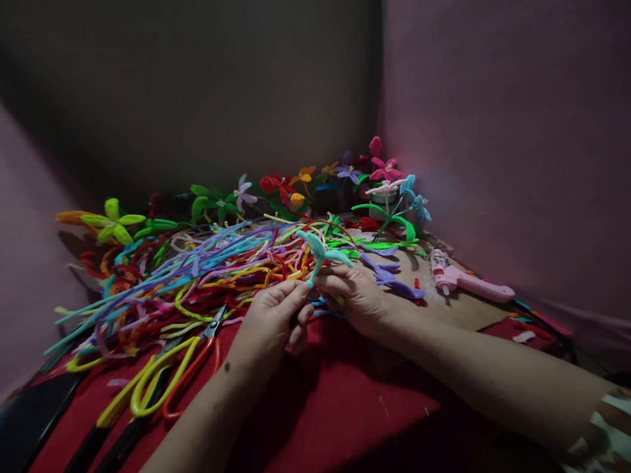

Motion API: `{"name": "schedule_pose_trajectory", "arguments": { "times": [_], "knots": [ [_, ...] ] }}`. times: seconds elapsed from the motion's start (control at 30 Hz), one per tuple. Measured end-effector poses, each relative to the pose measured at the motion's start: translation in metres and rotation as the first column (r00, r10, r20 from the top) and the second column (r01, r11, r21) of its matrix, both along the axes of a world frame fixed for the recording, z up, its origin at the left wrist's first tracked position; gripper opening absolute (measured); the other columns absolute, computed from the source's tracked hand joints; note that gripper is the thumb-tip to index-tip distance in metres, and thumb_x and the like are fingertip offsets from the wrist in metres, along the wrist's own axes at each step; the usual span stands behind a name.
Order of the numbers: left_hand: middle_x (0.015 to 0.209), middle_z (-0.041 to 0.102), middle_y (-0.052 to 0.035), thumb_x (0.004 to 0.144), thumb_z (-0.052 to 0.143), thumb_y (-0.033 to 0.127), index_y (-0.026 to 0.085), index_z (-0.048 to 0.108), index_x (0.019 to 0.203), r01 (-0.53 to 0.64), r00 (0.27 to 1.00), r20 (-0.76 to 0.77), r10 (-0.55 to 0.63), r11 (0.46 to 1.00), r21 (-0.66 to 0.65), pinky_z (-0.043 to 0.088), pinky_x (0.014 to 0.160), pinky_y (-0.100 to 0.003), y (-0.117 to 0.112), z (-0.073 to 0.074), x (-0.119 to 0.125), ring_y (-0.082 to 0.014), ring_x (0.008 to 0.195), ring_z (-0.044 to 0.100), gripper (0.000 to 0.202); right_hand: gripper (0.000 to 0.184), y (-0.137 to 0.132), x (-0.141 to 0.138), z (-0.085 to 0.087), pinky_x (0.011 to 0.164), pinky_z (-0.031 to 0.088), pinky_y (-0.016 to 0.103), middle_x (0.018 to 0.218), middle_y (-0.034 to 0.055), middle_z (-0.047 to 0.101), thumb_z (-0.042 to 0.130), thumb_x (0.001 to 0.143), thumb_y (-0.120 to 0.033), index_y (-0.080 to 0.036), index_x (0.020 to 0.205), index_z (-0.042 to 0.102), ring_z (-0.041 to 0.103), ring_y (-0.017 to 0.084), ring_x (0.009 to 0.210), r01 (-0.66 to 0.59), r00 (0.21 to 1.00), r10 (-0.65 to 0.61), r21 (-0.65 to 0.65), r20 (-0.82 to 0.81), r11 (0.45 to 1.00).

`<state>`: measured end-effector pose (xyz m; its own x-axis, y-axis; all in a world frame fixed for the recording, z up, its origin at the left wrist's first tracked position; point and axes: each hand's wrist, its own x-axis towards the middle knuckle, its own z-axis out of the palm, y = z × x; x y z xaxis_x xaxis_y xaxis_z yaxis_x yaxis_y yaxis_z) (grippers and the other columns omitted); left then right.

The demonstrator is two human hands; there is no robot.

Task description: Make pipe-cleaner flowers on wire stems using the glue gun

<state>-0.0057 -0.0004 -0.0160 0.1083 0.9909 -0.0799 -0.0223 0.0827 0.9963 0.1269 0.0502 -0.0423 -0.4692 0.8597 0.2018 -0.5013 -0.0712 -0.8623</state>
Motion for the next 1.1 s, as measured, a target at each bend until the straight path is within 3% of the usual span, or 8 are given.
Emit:
{"name": "schedule_pose_trajectory", "arguments": {
  "times": [0.1,0.2,0.37,0.53,0.73,0.83,1.0,1.1],
  "knots": [
    [0.052,0.047,0.0058,0.08,0.053,0.032,0.018,0.055,0.072,-0.142,0.897,-0.36,0.255,0.94,0.311,0.031,0.037,-0.017,-0.002,-0.007,0.005,-0.0057,0.038,0.038,0.016,0.012,-0.001,0.0,-0.002,0.061,0.039,0.024,0.053,-0.0057,0.048,0.07,0.067,-0.027,-0.016,0.064,0.065,0.039,0.006,0.05,0.056,0.998,-0.056,0.017,0.008,0.998],
    [0.055,0.048,0.0047,0.078,0.055,0.028,0.018,0.057,0.07,-0.13,0.805,-0.455,0.381,0.861,0.491,0.034,0.045,-0.018,-0.003,-0.012,0.006,-0.0065,0.046,0.04,0.012,0.012,-0.002,0.001,-0.001,0.067,0.041,0.026,0.064,-0.0022,0.056,0.069,0.068,-0.028,-0.018,0.074,0.069,0.048,0.01,0.062,0.078,0.997,-0.079,0.059,0.014,0.995],
    [0.045,0.043,0.0063,0.08,0.054,0.03,0.017,0.053,0.064,-0.164,0.95,-0.228,0.212,0.963,0.213,0.026,0.036,-0.017,-0.004,-0.002,0.006,-0.0049,0.035,0.034,0.021,0.009,-0.011,0.003,0.013,0.073,0.042,0.029,0.068,-0.0001,0.06,0.07,0.067,-0.026,-0.017,0.069,0.069,0.053,0.013,0.07,0.051,0.99,-0.072,0.172,0.118,0.984],
    [0.045,0.043,0.007,0.078,0.058,0.032,0.015,0.051,0.064,-0.072,0.994,0.084,0.069,0.997,0.031,0.024,0.033,-0.015,-0.005,0.006,0.004,-0.002,0.031,0.03,0.023,0.006,-0.012,0.005,0.016,0.076,0.043,0.028,0.073,-0.0003,0.061,0.066,0.07,-0.021,-0.018,0.072,0.07,0.056,0.014,0.077,0.03,0.996,-0.048,0.217,0.08,0.976],
    [0.046,0.038,0.0094,0.083,0.053,0.022,0.015,0.057,0.079,0.041,0.926,0.376,-0.015,0.997,-0.06,0.023,0.029,-0.012,-0.002,0.0,0.002,0.0002,0.03,0.015,0.008,0.023,0.0,0.002,-0.002,0.047,0.035,0.02,0.063,-0.0024,0.061,0.072,0.063,-0.023,-0.017,0.085,0.068,0.05,0.008,0.052,-0.086,0.996,0.08,-0.164,-0.039,0.983],
    [0.046,0.036,0.0097,0.082,0.051,0.018,0.013,0.058,0.076,0.104,0.879,0.474,-0.052,0.991,-0.084,0.022,0.026,-0.011,-0.001,-0.004,0.0,0.0007,0.03,0.01,0.01,0.028,0.0,0.002,-0.001,0.04,0.028,0.018,0.062,-0.0035,0.061,0.073,0.062,-0.021,-0.019,0.089,0.066,0.047,0.006,0.048,-0.178,0.984,0.168,-0.214,-0.065,0.96],
    [0.045,0.035,0.0098,0.082,0.053,0.025,0.013,0.058,0.074,0.177,0.907,0.403,-0.125,0.98,-0.095,0.023,0.025,-0.011,0.001,-0.001,-0.003,0.0006,0.029,0.011,0.015,0.02,-0.002,0.003,0.001,0.041,0.028,0.017,0.062,-0.0017,0.059,0.071,0.065,-0.022,-0.016,0.083,0.067,0.047,0.007,0.052,-0.184,0.983,0.176,-0.176,-0.057,0.967],
    [0.048,0.043,0.0072,0.079,0.055,0.029,0.015,0.056,0.07,0.044,0.986,0.159,-0.038,0.998,-0.034,0.027,0.029,-0.014,0.0,0.002,0.001,-0.0014,0.029,0.026,0.017,0.015,-0.001,0.003,-0.001,0.042,0.03,0.018,0.059,-0.0029,0.057,0.071,0.063,-0.021,-0.016,0.078,0.067,0.045,0.006,0.049,-0.072,0.997,0.065,-0.19,-0.044,0.979]
  ]
}}
